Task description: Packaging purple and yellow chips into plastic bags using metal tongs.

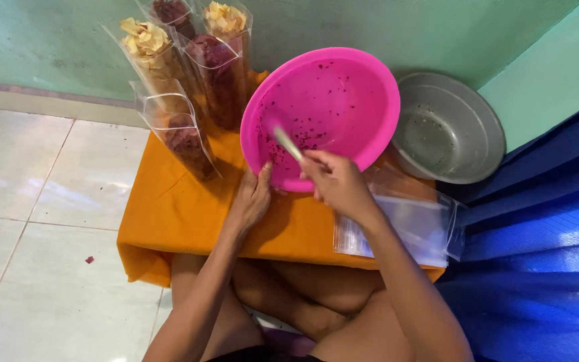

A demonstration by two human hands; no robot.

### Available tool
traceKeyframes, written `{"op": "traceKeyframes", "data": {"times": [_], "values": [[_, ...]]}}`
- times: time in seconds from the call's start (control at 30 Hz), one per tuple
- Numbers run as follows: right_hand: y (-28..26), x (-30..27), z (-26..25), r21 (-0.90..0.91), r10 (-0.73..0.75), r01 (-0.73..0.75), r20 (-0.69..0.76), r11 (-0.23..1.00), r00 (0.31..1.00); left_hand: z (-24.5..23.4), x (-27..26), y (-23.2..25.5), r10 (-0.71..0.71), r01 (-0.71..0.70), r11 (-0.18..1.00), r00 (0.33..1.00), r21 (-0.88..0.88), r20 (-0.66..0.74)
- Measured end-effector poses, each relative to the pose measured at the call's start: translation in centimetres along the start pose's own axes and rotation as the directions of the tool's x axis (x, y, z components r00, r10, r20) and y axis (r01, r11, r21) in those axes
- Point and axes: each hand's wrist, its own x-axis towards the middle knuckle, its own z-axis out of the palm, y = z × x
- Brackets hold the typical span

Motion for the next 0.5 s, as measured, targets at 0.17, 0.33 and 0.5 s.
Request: {"op": "traceKeyframes", "data": {"times": [0.17,0.33,0.5], "values": [[0.2,-0.9,2.2,0.055,-0.006,0.005,0.029,0.998,1.000,0.1,0.1,-0.9,-0.081,0.081,0.995,0.997,-0.065,0.011],[0.5,-1.9,3.9,0.077,-0.011,0.011,0.012,0.997,1.000,-0.1,0.3,-0.3,-0.153,0.160,0.980,0.986,-0.120,0.065],[1.4,-2.7,4.3,-0.042,-0.007,0.005,-0.049,0.999,0.999,0.0,0.0,-0.4,-0.037,0.042,0.986,0.999,-0.160,0.032]]}}
